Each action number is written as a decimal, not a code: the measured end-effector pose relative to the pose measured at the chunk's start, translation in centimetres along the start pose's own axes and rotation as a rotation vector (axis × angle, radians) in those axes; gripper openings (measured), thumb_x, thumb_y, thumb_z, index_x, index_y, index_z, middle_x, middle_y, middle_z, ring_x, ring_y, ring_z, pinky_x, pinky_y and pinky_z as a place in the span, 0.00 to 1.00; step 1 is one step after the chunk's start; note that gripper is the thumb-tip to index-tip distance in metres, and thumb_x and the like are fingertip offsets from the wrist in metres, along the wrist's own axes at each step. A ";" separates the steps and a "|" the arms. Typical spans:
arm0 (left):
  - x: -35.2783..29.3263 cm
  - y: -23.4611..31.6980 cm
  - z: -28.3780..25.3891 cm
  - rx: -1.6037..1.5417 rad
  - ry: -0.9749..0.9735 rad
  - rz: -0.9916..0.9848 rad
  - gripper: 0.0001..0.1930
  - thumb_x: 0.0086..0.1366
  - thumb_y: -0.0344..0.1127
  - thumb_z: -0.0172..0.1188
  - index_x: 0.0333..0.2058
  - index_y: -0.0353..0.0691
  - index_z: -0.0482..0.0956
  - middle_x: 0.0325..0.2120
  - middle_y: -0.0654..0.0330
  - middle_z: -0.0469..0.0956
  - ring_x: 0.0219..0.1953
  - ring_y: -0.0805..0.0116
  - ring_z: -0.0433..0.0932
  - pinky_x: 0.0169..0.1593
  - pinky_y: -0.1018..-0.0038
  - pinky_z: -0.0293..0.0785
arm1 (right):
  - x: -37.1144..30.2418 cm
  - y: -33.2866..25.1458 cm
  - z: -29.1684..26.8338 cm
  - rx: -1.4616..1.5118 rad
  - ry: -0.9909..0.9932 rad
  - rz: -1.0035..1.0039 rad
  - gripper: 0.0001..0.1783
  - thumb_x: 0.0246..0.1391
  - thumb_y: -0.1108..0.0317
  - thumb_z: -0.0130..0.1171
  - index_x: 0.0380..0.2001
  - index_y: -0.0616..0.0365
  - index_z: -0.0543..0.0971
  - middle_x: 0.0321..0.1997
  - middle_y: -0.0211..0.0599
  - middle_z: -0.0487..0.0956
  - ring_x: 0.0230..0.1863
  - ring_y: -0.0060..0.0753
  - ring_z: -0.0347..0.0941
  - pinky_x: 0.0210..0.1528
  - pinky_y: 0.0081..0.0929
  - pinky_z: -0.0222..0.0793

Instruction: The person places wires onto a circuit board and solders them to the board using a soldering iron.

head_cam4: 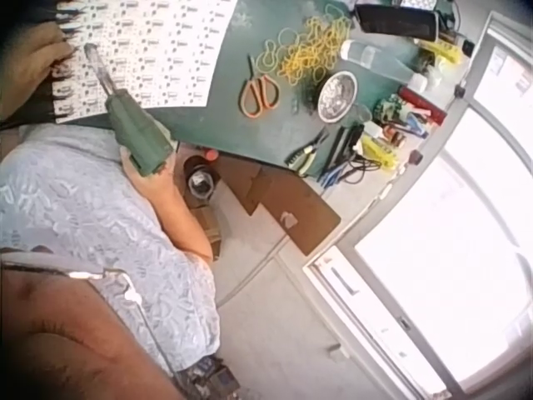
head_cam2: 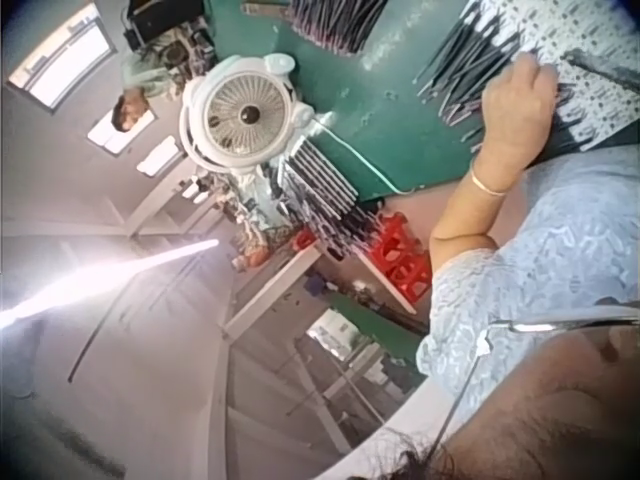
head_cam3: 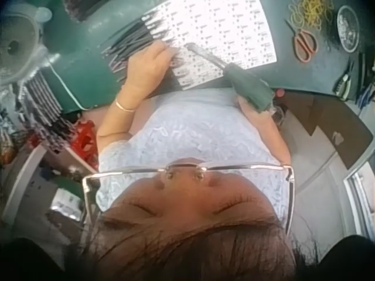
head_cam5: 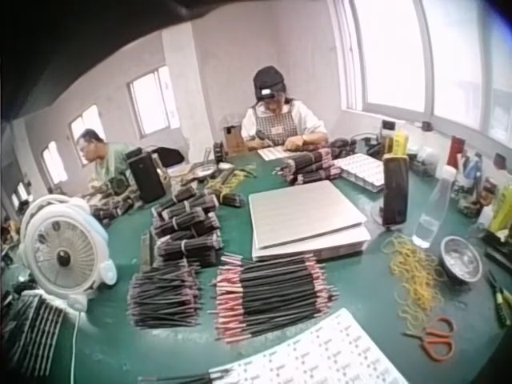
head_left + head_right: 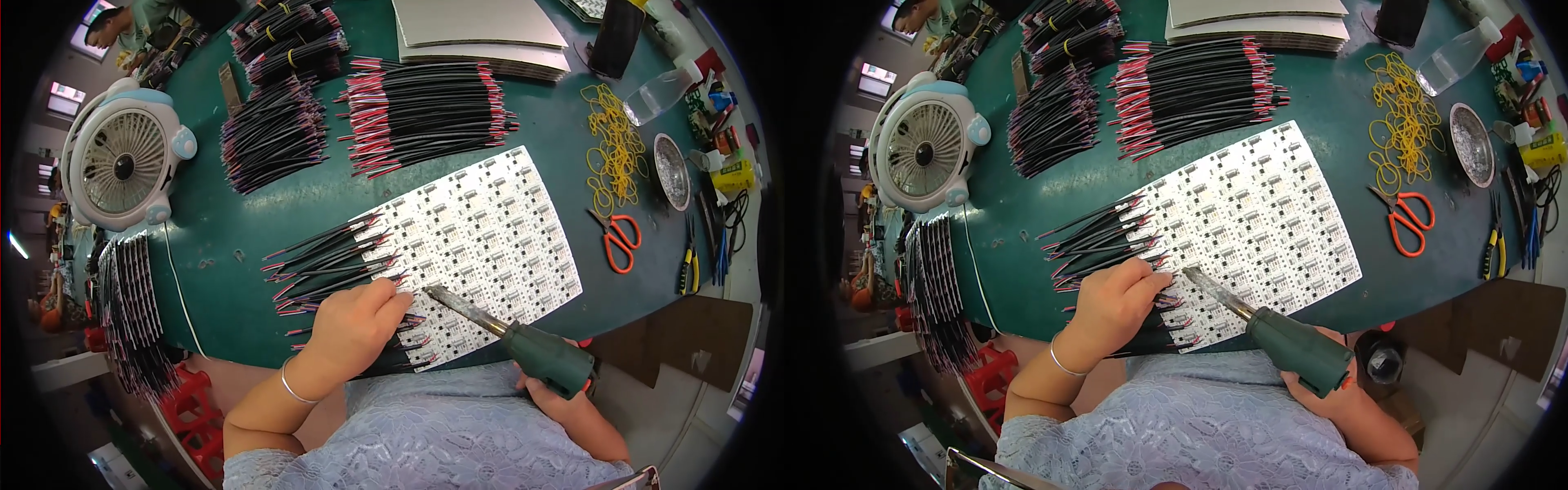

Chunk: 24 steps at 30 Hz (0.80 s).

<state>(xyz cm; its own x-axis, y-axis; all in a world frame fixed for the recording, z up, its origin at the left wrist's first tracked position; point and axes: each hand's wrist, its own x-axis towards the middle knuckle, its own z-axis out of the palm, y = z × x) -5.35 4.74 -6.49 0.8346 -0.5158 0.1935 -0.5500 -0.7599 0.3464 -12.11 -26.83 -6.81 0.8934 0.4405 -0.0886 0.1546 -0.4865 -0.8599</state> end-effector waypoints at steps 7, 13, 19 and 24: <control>0.2 0.1 -0.4 0.018 -0.029 0.022 0.11 0.50 0.30 0.58 0.35 0.41 0.78 0.28 0.63 0.70 0.23 0.68 0.74 0.24 0.72 0.71 | 0.9 -0.6 0.2 0.049 -0.005 -0.035 0.26 0.49 0.82 0.54 0.54 0.67 0.67 0.41 0.41 0.77 0.31 0.26 0.77 0.33 0.24 0.76; 0.5 0.3 -0.9 0.008 -0.049 0.003 0.10 0.48 0.27 0.60 0.33 0.41 0.80 0.24 0.63 0.70 0.23 0.67 0.75 0.24 0.72 0.70 | 0.2 -0.2 0.6 0.088 0.005 0.006 0.24 0.48 0.83 0.55 0.52 0.65 0.69 0.42 0.41 0.77 0.35 0.26 0.78 0.35 0.24 0.75; 1.3 1.2 -1.6 0.118 -0.170 0.020 0.12 0.49 0.30 0.58 0.35 0.41 0.78 0.26 0.63 0.69 0.24 0.68 0.74 0.25 0.73 0.70 | 2.6 -1.5 -0.6 -0.183 0.024 -0.295 0.22 0.49 0.73 0.61 0.48 0.66 0.73 0.40 0.40 0.78 0.29 0.26 0.77 0.35 0.23 0.74; 1.2 1.5 -1.8 0.169 -0.207 0.031 0.11 0.49 0.30 0.57 0.34 0.41 0.77 0.27 0.62 0.69 0.25 0.68 0.74 0.26 0.73 0.70 | 0.0 -0.3 -0.4 0.018 0.050 0.056 0.24 0.54 0.62 0.61 0.49 0.68 0.73 0.42 0.42 0.79 0.26 0.26 0.76 0.29 0.24 0.72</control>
<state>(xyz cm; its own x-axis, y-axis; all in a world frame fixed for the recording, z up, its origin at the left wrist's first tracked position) -5.11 3.65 -4.05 0.8028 -0.5962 0.0038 -0.5868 -0.7891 0.1817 -11.97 -27.00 -6.36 0.9204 0.3745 -0.1120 0.0967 -0.4957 -0.8631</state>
